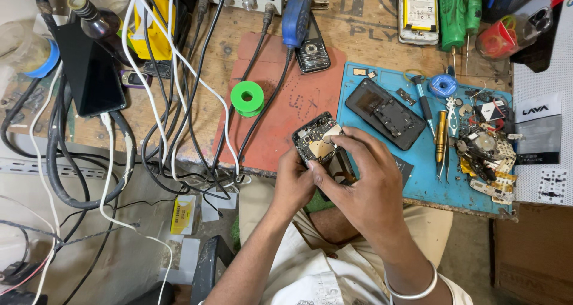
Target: The person picks up a smartphone from the workbench, removes its back cover and battery, then works on the exposed motherboard, prying and repositioning small internal components by hand while holding the board. They set parts and the housing on the repair mat as they continue handling the board and chassis.
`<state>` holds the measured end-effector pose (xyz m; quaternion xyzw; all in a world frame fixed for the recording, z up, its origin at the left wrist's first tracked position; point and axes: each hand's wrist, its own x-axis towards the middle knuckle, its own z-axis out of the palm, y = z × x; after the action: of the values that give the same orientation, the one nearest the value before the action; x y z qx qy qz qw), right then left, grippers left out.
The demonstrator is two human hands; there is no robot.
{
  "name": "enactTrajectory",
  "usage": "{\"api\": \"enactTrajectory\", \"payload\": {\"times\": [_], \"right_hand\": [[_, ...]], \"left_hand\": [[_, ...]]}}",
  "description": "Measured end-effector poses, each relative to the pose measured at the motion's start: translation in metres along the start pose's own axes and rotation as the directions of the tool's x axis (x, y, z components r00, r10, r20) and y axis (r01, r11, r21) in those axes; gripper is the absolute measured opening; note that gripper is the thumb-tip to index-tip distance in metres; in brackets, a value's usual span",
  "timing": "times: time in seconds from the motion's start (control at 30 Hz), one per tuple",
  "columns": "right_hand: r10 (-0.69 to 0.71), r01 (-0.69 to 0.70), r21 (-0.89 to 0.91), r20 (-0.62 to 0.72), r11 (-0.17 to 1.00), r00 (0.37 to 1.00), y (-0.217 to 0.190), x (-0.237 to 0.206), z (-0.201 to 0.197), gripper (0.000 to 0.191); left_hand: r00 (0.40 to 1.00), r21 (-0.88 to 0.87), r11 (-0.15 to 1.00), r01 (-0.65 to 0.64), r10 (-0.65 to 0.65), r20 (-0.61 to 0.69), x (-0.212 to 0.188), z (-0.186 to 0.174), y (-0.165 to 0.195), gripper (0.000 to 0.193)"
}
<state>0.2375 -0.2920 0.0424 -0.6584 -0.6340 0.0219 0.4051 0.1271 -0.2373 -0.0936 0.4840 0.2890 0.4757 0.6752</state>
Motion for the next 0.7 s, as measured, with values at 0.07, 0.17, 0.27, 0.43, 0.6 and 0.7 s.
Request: {"api": "enactTrajectory", "payload": {"times": [0.07,0.17,0.27,0.43,0.6,0.7], "right_hand": [[-0.007,0.007,-0.003,0.0,1.0,1.0,0.001,0.0003,0.0009,0.047],[-0.003,0.003,-0.01,0.004,1.0,1.0,0.0022,0.0001,0.0013,0.047],[-0.007,0.007,-0.019,0.002,1.0,1.0,0.0034,-0.0006,0.0013,0.048],[0.008,-0.007,-0.019,0.008,1.0,1.0,0.0031,-0.0005,0.0013,0.048],[0.01,-0.009,-0.024,0.006,1.0,1.0,0.0026,-0.0001,0.0002,0.048],[0.014,-0.014,-0.04,0.014,0.999,1.0,0.0025,-0.0003,-0.0002,0.047]], "left_hand": [[1.0,0.013,1.0,0.002,-0.002,-0.002,-0.0003,0.0004,-0.0007,0.028],[1.0,-0.01,1.0,-0.02,0.02,0.012,-0.0013,0.0005,-0.0001,0.028],[0.999,-0.048,0.998,-0.034,0.035,0.017,-0.0004,0.0013,0.0009,0.03],[1.0,0.007,1.0,0.009,-0.009,0.001,0.0,0.0017,0.0038,0.028],[1.0,0.001,1.0,0.011,-0.011,0.0,0.001,0.0031,0.0045,0.03],[1.0,-0.01,1.0,0.005,-0.005,-0.003,0.0009,0.0038,0.0041,0.03]]}}
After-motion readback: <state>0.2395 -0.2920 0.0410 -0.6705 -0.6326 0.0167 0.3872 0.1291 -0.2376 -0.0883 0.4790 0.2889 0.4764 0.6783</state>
